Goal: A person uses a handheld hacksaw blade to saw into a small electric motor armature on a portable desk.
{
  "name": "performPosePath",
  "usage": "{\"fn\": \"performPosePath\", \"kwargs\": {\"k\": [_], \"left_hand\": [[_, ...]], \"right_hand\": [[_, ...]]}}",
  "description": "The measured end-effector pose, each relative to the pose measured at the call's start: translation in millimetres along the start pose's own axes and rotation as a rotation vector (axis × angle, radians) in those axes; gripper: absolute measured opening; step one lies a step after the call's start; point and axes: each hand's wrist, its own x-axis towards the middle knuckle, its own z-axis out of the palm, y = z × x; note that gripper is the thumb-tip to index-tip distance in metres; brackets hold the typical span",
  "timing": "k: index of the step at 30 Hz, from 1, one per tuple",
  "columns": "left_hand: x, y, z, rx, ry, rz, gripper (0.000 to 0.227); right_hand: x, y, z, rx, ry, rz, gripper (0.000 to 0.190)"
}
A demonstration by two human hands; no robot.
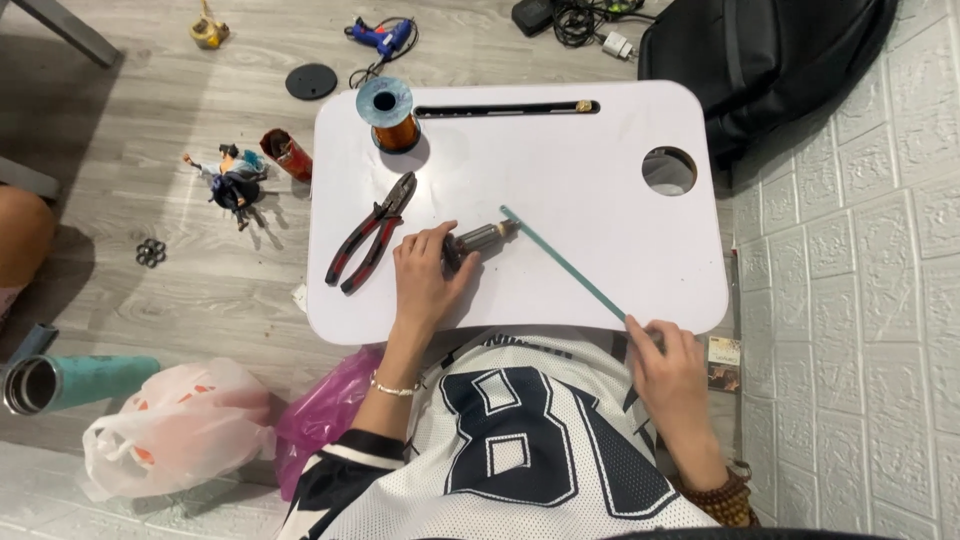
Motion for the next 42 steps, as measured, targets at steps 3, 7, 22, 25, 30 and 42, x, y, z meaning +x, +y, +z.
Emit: {"fn": "performPosePath", "kwargs": {"k": [3, 7, 22, 25, 30, 42], "left_hand": [[4, 2, 7, -0.021, 0.000, 0.026, 0.053], [6, 8, 9, -0.039, -0.003, 0.041, 0.055], [5, 4, 12, -0.085, 0.012, 0.107, 0.058], [6, 6, 10, -0.086, 0.037, 0.133, 0.061], [5, 3, 10, -0.217, 0.014, 0.085, 0.043], [6, 11, 10, 0.015, -0.032, 0.116, 0.054]], "right_hand": [[-7, 13, 7, 0.050, 0.086, 0.014, 0.032], [8, -14, -35, 0.322, 0.013, 0.174, 0.026], [51, -75, -42, 0.682, 0.067, -0.063, 0.033], [61, -89, -38, 0.622, 0.085, -0.118, 0.035], [74, -100, -33, 0.609, 0.074, -0.182, 0.041], [56, -95, -3, 0.308, 0.255, -0.209, 0.044]]}}
